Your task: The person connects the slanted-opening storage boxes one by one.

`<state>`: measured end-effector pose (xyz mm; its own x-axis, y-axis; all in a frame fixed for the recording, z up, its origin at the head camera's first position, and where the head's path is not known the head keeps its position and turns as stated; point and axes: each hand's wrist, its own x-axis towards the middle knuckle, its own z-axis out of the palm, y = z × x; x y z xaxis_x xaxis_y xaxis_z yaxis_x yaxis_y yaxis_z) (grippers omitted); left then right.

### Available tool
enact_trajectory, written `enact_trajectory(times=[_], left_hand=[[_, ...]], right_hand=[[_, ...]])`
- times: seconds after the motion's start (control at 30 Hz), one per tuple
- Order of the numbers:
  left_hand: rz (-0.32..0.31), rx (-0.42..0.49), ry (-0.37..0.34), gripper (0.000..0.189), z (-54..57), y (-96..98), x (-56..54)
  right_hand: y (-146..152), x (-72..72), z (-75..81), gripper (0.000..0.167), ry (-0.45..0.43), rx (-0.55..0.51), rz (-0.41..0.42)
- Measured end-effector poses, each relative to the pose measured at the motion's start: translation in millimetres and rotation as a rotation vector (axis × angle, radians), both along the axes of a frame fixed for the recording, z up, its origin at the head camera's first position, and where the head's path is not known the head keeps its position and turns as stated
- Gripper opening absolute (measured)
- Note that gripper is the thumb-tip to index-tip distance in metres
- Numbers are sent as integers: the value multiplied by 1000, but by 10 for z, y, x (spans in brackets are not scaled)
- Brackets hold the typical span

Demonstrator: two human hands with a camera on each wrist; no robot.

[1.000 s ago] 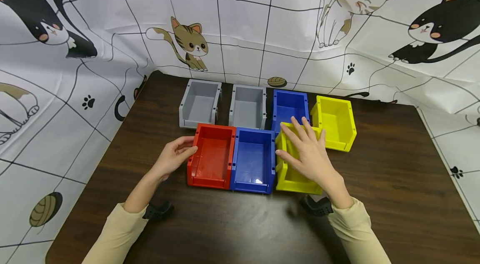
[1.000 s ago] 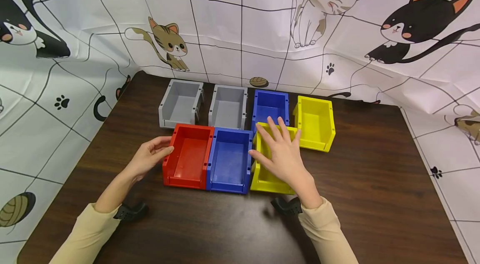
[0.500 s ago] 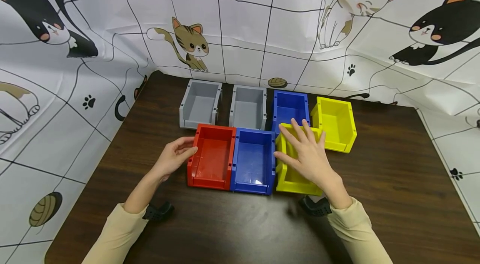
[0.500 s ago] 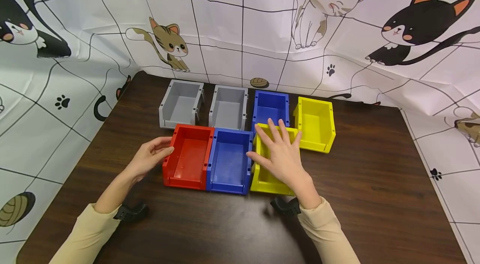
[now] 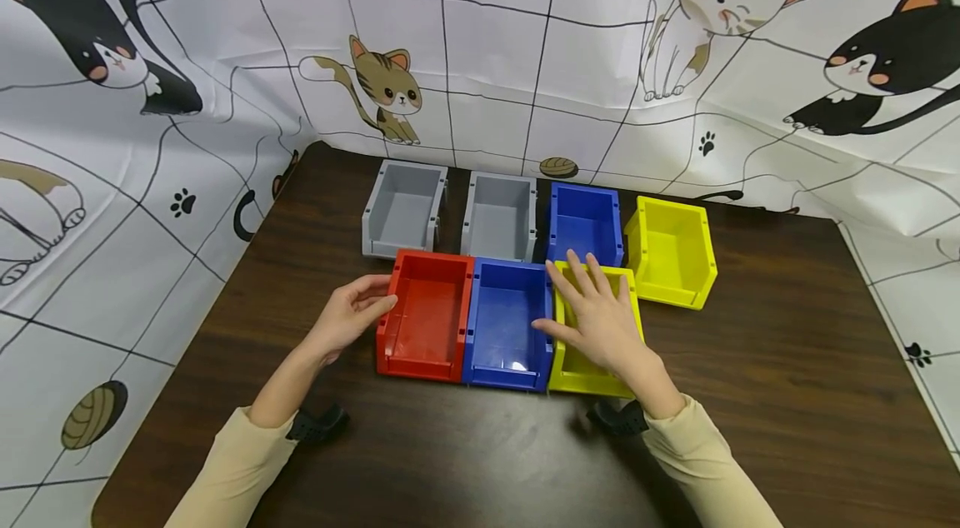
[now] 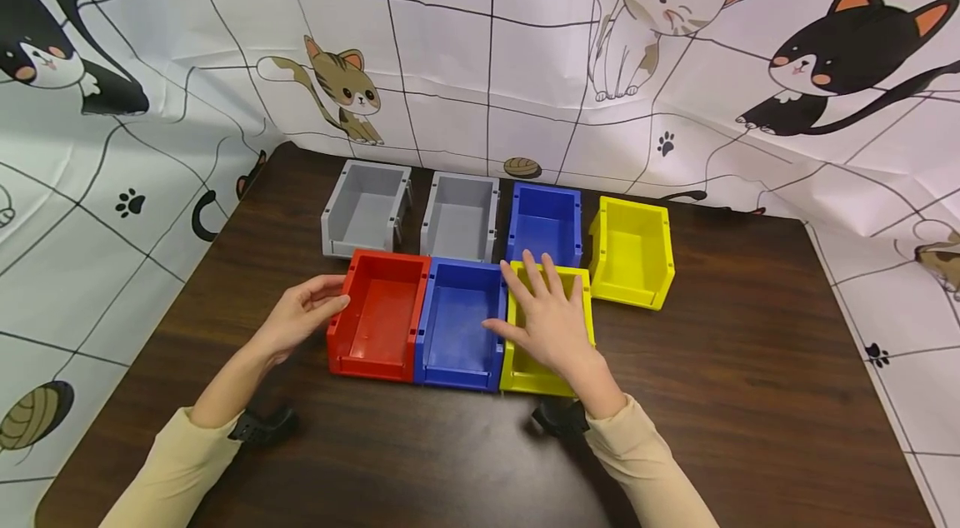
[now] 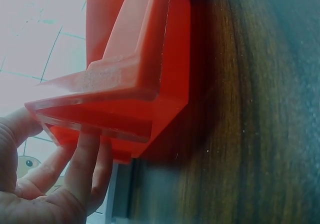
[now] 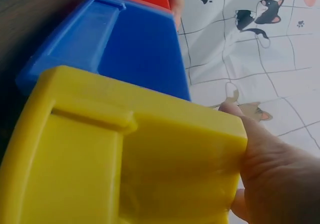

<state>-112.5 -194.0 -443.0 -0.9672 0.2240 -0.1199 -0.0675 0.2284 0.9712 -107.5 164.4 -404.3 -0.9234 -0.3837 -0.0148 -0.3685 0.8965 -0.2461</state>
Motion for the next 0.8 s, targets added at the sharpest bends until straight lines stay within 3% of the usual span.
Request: enact_trajectory(times=[0.5,0.8], left_hand=[[-11,19,0,46,-26,-1,-3],[3,4,6,44,-10,4,2]], right_hand=[[10,5,-194,80,15,28,-8],[9,-16,-178,80,-3,46,15]])
